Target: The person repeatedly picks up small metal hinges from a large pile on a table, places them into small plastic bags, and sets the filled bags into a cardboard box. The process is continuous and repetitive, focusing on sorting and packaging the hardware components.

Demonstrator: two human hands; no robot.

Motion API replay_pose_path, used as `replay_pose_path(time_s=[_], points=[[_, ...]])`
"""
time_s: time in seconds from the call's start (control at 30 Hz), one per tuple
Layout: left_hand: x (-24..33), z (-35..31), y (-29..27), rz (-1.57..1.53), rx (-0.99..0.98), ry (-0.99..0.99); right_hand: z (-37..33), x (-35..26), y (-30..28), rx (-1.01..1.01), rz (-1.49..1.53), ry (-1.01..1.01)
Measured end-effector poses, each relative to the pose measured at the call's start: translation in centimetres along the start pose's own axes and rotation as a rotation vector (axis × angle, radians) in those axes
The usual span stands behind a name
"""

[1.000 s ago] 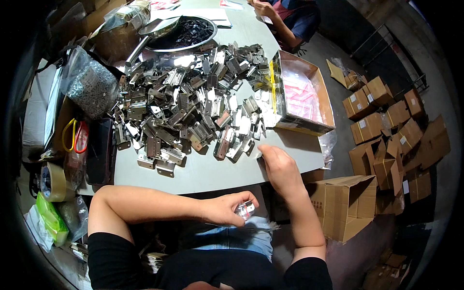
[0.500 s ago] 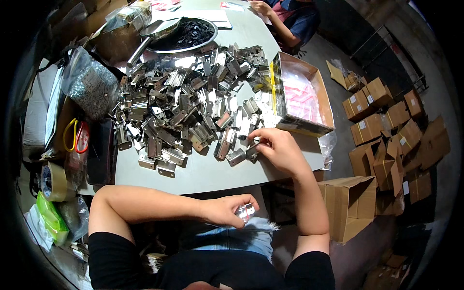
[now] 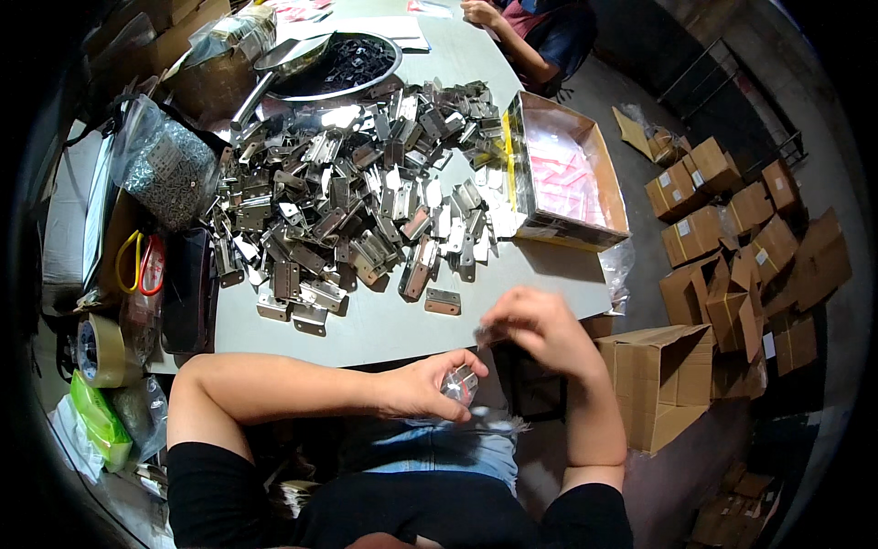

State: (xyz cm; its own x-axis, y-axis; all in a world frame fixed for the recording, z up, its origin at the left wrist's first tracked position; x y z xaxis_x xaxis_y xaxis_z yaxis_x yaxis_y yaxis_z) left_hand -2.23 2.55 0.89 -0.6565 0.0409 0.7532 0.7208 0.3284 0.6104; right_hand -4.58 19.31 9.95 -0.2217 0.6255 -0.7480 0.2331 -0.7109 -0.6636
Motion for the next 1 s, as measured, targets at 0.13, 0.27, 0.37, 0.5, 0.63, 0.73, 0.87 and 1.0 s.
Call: replay_pose_path(time_s=[0.13, 0.27, 0.37, 0.5, 0.63, 0.73, 0.87, 1.0], points=[[0.5, -0.2, 0.3, 0.054, 0.025, 0.052, -2.4, -3.0, 1.7, -0.096, -0.02, -0.035], [0.1, -0.1, 0.0, 0.21, 0.005, 0.111, -2.5, -4.0, 2.7, -0.153, -0.04, -0.015], [0.2, -0.1, -0.1, 0.307, 0.013, 0.162, -1.6, -4.1, 3.3, -0.2, -0.004, -0.043], [-0.1, 0.0, -0.1, 0.339, -0.027, 0.007, 0.9, -2.2, 2.3, -0.032, -0.026, 0.082], [-0.4, 0.2, 0.0, 0.447, -0.039, 0.093, 2.1, -3.0, 4.7, 0.068, -0.532, -0.234], [-0.4, 0.0, 0.5, 0.542, -0.108, 0.022, 0.9, -2.9, 5.4, 0.042, -0.517, -0.213], [-2.0, -0.2, 1.2, 0.551, -0.284, 0.047, -1.0, -1.7, 4.9, 0.031, -0.529, -0.317], [-1.5, -0.4, 1.3, 0.53, -0.299, -0.027, -1.2, -0.9, 4.0, 0.114, -0.323, -0.265]])
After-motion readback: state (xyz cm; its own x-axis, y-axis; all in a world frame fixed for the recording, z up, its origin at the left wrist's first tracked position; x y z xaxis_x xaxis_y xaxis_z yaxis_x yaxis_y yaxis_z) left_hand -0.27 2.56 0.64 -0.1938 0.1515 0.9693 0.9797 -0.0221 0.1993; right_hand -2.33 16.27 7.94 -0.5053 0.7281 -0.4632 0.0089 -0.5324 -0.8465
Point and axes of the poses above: each hand's wrist, its own z-axis towards the middle knuckle, its own y-axis out of the palm, x = y × z, the point moved 4 cm from there along z, towards the middle knuckle, and after that the axes turned 3 degrees about x, right-handed, at the moved point
